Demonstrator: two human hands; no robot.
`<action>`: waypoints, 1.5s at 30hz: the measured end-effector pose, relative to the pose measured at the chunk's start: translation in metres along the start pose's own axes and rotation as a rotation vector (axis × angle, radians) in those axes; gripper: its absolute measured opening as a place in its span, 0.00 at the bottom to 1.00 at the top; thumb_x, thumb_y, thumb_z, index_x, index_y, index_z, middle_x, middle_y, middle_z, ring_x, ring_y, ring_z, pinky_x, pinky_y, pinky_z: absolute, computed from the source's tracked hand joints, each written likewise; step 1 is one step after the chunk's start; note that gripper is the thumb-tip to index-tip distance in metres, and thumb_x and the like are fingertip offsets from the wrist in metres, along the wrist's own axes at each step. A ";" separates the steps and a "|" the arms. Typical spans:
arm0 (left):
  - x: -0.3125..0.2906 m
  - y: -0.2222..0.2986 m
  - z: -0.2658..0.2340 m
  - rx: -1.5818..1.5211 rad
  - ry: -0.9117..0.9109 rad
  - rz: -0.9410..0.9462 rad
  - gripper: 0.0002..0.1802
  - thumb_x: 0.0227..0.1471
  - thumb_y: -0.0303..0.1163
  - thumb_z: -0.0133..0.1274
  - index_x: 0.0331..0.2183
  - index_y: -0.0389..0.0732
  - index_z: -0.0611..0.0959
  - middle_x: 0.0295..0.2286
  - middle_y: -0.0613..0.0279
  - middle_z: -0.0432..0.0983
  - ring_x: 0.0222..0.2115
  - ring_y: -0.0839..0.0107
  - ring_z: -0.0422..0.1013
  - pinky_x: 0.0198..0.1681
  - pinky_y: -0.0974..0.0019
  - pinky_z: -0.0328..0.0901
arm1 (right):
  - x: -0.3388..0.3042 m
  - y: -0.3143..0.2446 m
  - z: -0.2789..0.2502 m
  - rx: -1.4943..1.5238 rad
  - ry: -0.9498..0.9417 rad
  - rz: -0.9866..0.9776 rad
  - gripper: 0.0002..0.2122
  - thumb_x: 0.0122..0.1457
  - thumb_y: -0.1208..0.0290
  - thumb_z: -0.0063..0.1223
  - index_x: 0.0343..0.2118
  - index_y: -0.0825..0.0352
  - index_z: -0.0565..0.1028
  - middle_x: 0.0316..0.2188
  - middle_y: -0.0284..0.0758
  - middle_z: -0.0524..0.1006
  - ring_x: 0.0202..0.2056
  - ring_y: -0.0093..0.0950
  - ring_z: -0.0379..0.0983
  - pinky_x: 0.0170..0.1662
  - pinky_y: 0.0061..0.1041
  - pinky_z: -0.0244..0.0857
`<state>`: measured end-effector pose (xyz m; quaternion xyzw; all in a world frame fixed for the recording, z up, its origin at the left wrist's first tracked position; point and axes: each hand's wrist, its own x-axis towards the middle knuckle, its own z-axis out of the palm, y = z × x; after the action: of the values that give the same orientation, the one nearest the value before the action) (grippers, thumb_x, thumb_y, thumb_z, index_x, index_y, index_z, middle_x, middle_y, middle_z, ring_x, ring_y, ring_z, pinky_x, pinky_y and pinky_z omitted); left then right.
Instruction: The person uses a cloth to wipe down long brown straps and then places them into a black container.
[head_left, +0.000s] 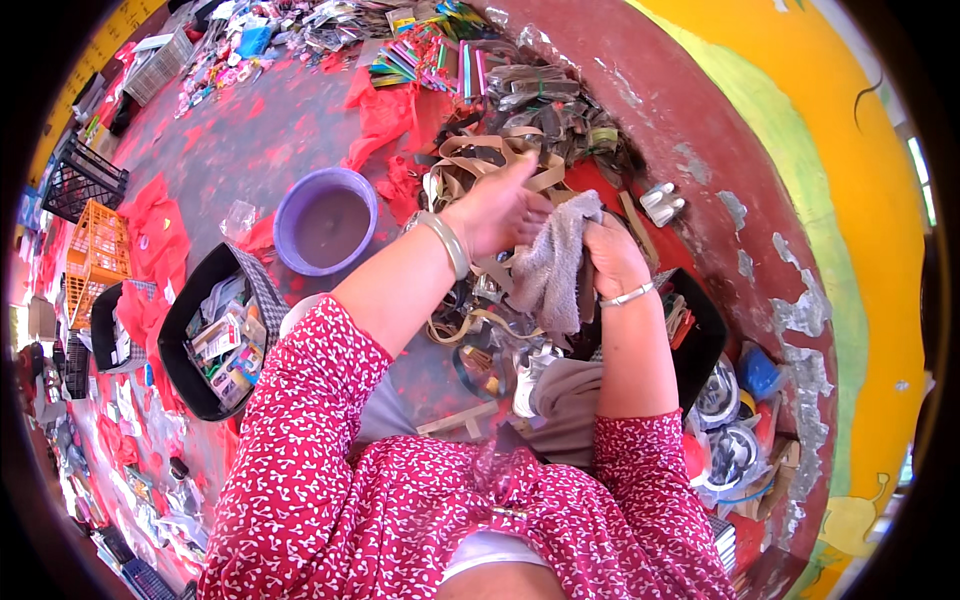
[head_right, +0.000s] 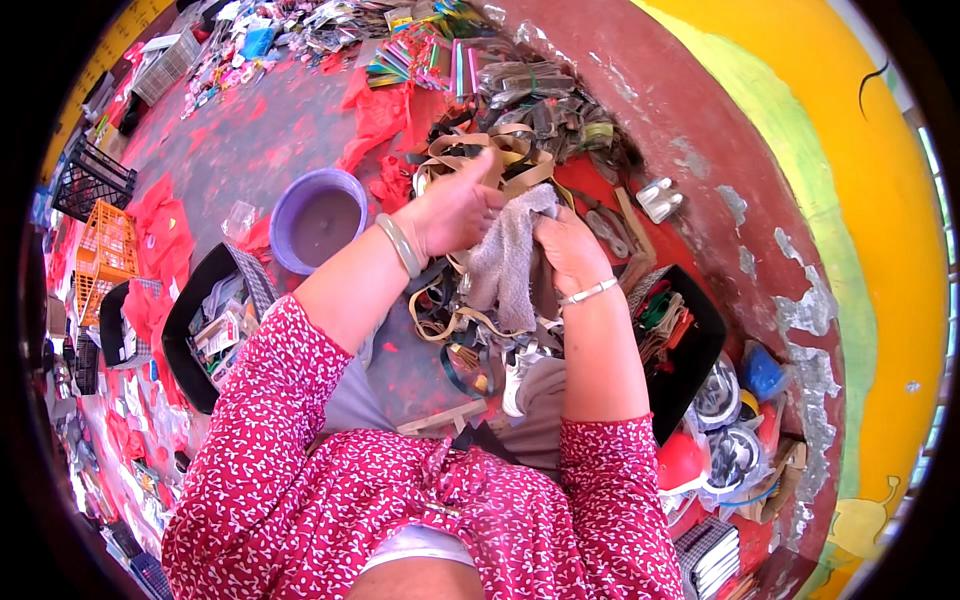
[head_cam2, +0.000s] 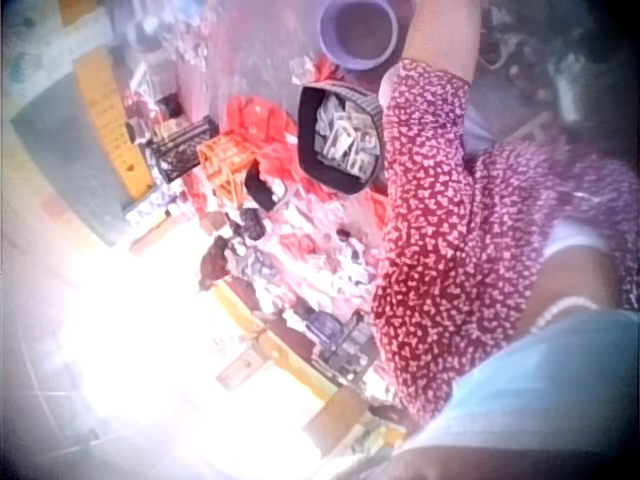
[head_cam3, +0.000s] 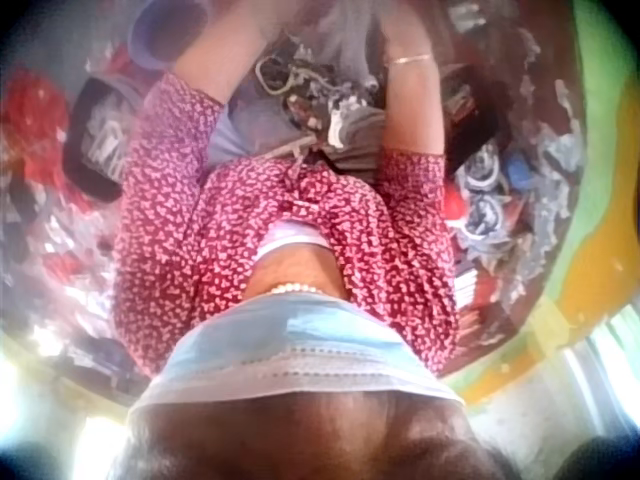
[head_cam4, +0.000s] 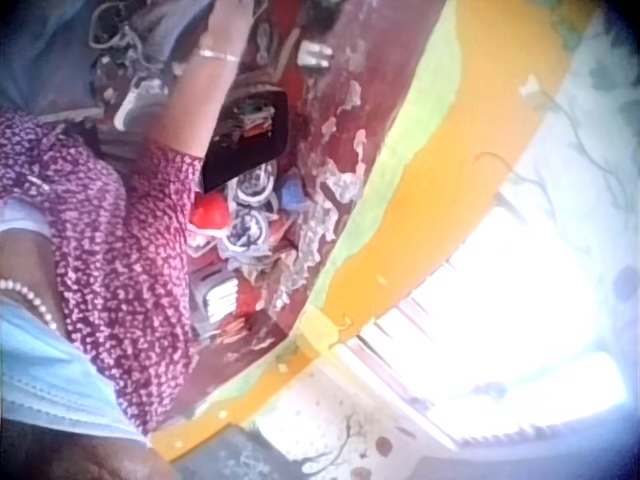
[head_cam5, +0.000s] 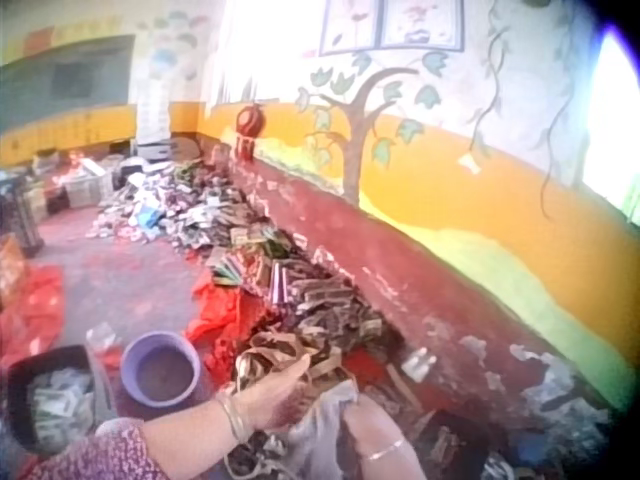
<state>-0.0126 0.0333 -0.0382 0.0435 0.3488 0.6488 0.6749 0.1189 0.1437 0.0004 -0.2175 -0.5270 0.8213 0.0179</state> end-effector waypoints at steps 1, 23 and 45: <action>0.001 -0.005 0.007 -0.006 -0.010 0.040 0.35 0.51 0.57 0.33 0.40 0.32 0.72 0.38 0.50 0.70 0.42 0.61 0.65 0.48 0.60 0.57 | 0.003 0.000 0.001 0.010 0.006 0.017 0.09 0.50 0.80 0.42 0.35 0.70 0.71 0.30 0.33 0.74 0.32 0.24 0.71 0.37 0.24 0.65; -0.030 0.023 0.035 -0.062 0.152 0.643 0.17 0.55 0.36 0.37 0.31 0.29 0.72 0.30 0.47 0.72 0.34 0.57 0.70 0.42 0.57 0.65 | 0.001 0.007 0.021 0.002 -0.058 0.070 0.08 0.49 0.80 0.44 0.34 0.70 0.71 0.29 0.34 0.74 0.29 0.25 0.72 0.33 0.23 0.66; -0.039 0.017 0.046 -0.149 -0.007 0.819 0.33 0.52 0.20 0.37 0.56 0.52 0.46 0.44 0.46 0.65 0.45 0.56 0.64 0.48 0.55 0.60 | 0.003 -0.008 -0.003 0.356 -0.244 -0.275 0.27 0.43 0.65 0.61 0.45 0.69 0.64 0.42 0.34 0.69 0.44 0.29 0.65 0.49 0.30 0.59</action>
<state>0.0012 0.0189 0.0214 0.1317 0.2524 0.8870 0.3636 0.1160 0.1508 0.0057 -0.0365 -0.3968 0.9113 0.1038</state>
